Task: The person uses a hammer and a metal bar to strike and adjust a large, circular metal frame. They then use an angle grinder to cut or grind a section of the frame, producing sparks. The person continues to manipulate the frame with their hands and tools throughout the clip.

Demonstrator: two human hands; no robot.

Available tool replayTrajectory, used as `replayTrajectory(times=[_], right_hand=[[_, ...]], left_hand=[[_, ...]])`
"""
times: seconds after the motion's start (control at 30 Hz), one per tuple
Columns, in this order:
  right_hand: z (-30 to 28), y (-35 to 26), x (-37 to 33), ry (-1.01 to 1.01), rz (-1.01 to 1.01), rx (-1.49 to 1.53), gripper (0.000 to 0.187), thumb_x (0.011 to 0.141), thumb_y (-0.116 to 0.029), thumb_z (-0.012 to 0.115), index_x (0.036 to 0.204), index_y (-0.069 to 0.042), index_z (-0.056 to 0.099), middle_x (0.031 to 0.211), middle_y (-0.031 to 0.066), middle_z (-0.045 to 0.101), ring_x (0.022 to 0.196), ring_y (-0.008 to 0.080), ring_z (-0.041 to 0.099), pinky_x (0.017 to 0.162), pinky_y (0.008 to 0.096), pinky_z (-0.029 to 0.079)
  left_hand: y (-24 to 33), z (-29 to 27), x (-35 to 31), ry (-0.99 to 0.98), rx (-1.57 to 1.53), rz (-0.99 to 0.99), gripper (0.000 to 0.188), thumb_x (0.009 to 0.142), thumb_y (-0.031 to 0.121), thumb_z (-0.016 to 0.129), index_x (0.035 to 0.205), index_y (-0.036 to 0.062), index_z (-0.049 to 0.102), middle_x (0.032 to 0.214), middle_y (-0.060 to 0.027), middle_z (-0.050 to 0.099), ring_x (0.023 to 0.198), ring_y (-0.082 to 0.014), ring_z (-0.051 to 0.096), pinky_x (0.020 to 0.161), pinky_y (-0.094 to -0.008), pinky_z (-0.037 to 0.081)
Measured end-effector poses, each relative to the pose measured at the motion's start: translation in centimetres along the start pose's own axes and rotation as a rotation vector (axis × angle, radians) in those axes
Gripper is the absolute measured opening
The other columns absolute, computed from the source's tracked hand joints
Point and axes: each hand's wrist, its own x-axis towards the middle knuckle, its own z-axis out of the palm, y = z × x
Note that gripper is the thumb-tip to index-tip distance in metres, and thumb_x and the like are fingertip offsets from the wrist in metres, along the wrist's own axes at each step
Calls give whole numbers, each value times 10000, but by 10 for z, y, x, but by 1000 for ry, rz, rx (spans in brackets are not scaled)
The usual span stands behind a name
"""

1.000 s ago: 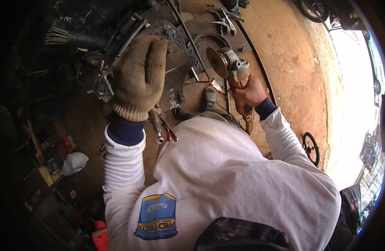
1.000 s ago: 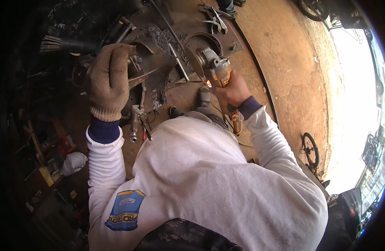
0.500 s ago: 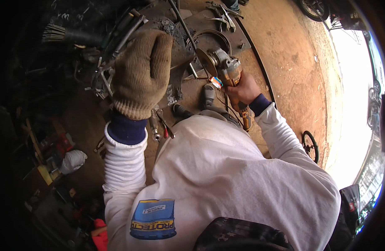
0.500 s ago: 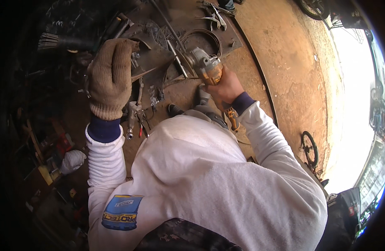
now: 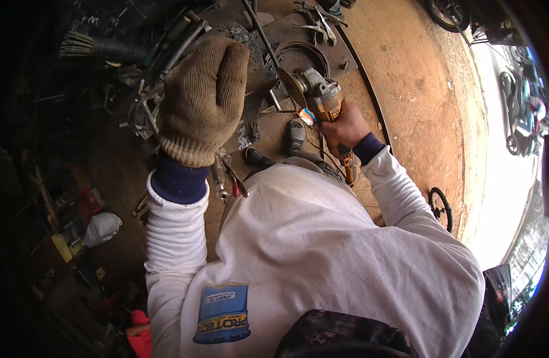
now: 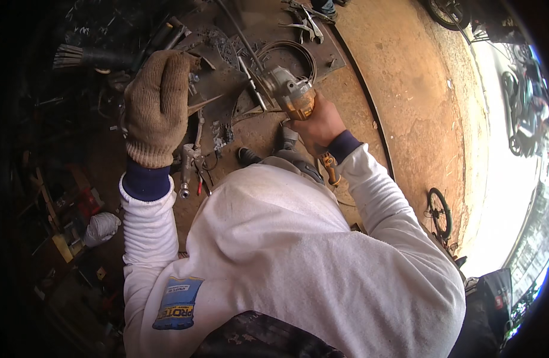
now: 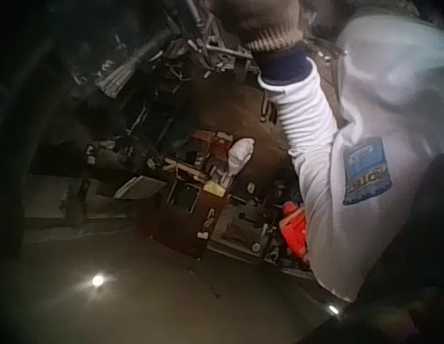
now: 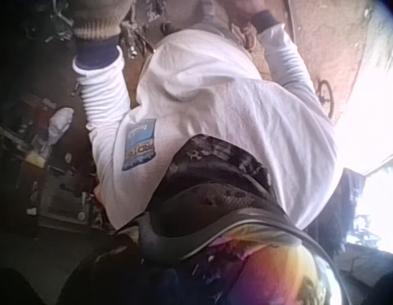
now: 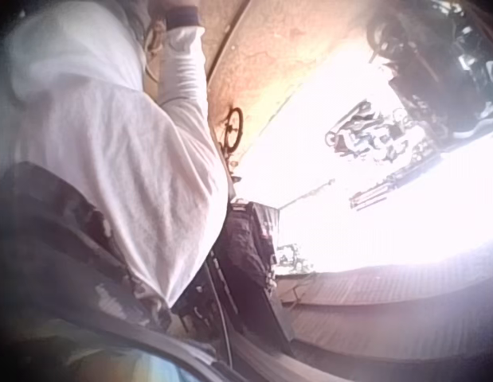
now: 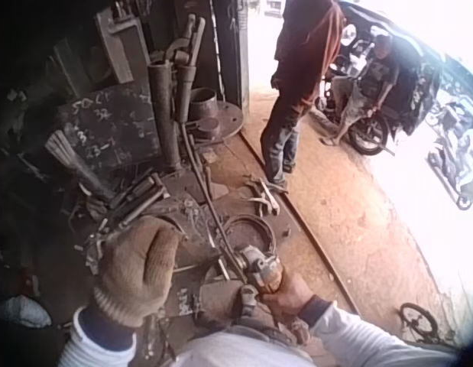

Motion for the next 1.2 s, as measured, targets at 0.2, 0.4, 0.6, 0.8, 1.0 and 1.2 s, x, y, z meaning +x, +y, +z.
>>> replayTrajectory(times=[0.2,0.4,0.6,0.8,1.0,1.2], right_hand=[[-1,-9,-1,-2,30,-35,768,677,-231,853,1308,53,519,1059,235,712,997,335,711,890,393,559],[1,-4,0,15,14,-64,745,679,-222,845,1294,54,527,1052,236,713,1002,332,709,897,393,557],[-1,-3,-8,-10,-3,80,636,673,-173,835,1221,24,581,1021,167,720,963,274,696,893,374,541],[-3,5,-13,10,-73,120,531,677,-154,827,1145,-1,628,1002,116,717,923,223,674,865,361,536],[-3,8,-15,20,-80,115,552,673,-172,845,1150,-3,624,987,112,719,898,210,674,845,365,541],[-5,7,-17,-3,-63,172,566,674,-179,847,1164,-8,620,989,116,718,903,210,673,849,363,540]], left_hand=[[-7,2,0,26,46,102,107,938,110,670,975,11,660,916,-152,703,814,-348,708,673,-394,575],[0,0,1,-17,-29,-41,107,957,129,656,966,22,658,884,-155,700,807,-355,705,676,-405,571],[1,-2,5,6,-141,-125,118,966,132,644,975,15,651,852,-155,693,758,-345,690,661,-384,557],[-8,-13,-3,-98,-428,-376,172,1016,162,575,1063,30,676,829,-82,687,717,-197,671,637,-309,536],[-13,-20,-9,-103,-605,-600,287,1052,247,562,1249,66,667,865,-36,707,741,-85,653,666,-240,542],[-32,-11,-33,-6,-708,-630,258,1037,251,598,1187,52,668,799,-7,664,646,-58,578,594,-228,482]])
